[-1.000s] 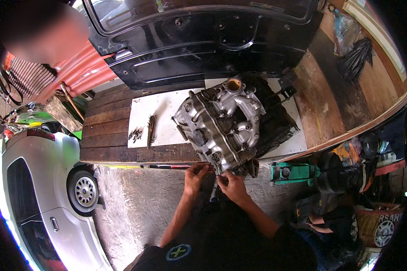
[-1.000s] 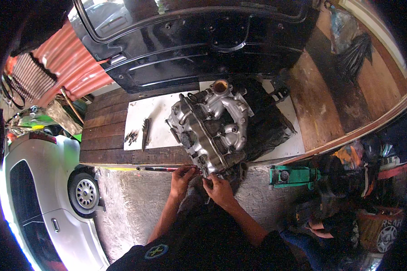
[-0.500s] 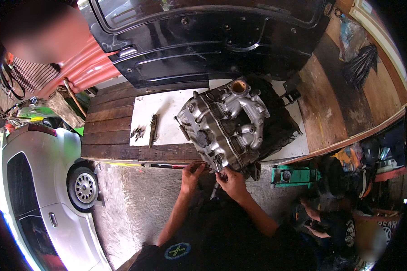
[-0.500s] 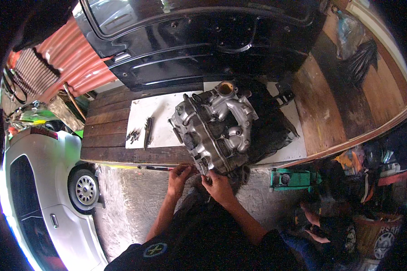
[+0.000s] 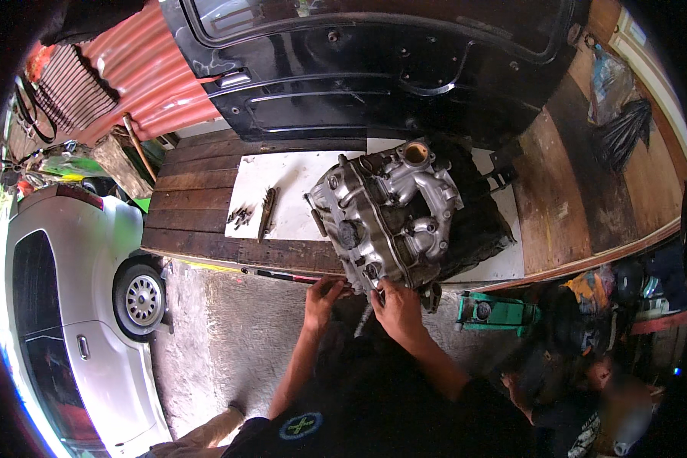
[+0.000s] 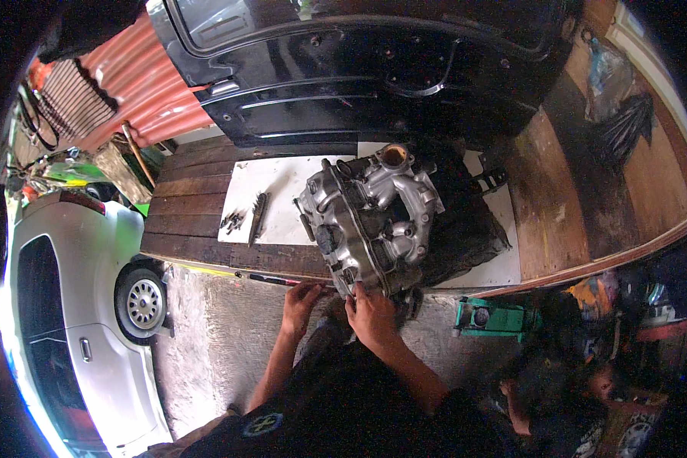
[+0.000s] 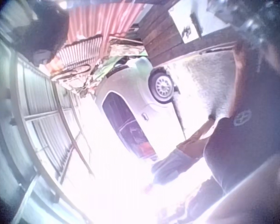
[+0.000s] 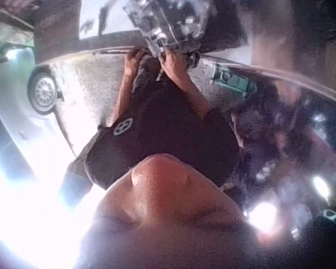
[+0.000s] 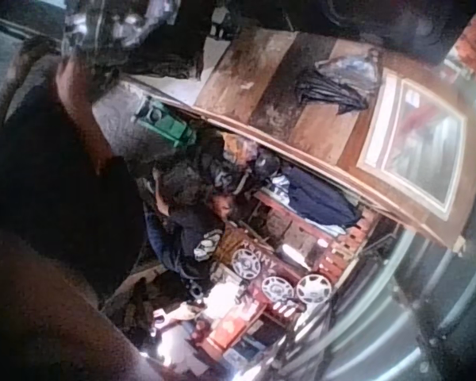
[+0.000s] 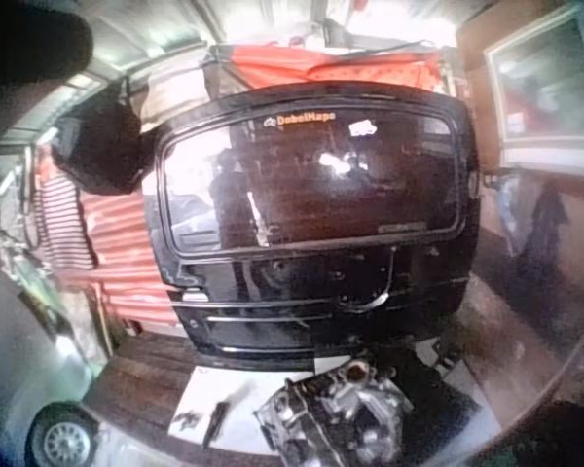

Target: The person uses a wrench to tighten bolts on a disassembled engine block placed on a wooden workbench. The person repeatedly adjusts the wrench and hand-tightens bolts on different sections of the engine casing.

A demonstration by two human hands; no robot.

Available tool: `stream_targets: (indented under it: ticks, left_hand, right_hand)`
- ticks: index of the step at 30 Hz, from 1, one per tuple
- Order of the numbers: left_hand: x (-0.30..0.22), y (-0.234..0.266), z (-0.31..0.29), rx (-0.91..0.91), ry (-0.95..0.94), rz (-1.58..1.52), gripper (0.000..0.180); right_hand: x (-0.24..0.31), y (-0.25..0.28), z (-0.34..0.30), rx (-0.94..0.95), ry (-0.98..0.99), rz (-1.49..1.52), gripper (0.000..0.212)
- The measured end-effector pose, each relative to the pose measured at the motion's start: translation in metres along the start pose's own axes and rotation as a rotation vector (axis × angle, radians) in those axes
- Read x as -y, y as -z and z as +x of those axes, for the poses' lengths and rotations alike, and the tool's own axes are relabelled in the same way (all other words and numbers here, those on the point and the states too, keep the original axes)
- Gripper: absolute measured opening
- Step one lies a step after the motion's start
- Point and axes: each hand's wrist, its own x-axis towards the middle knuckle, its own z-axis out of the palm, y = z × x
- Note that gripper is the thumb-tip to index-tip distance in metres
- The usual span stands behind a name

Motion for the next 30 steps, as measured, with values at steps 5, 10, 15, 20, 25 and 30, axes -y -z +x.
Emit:
stream_targets:
  ticks: [5,10,15,20,25,30]
  left_hand:
    - [0.022,0.013,-0.003,-0.061,0.019,-0.078,0.023]
    - [0.009,0.019,-0.014,-0.092,0.044,-0.119,0.022]
    - [0.004,0.038,-0.006,-0.102,0.059,-0.071,0.023]
    - [-0.006,0.044,0.008,-0.075,0.031,-0.049,0.022]
    - [-0.008,0.038,0.013,-0.034,0.01,-0.09,0.023]
    - [-0.001,0.02,0.006,-0.058,-0.023,-0.057,0.025]
  right_hand:
    - [0.01,0.034,0.042,0.043,0.158,0.054,0.012]
    - [0.018,0.024,0.069,0.069,0.23,0.058,0.023]
    - [0.029,0.011,0.092,0.005,0.269,0.184,0.034]
    - [0.03,0.001,0.103,-0.055,0.194,0.235,0.037]
    - [0.02,0.012,0.099,-0.033,0.069,0.394,0.032]
    - [-0.008,0.011,0.095,0.032,0.012,0.508,0.028]
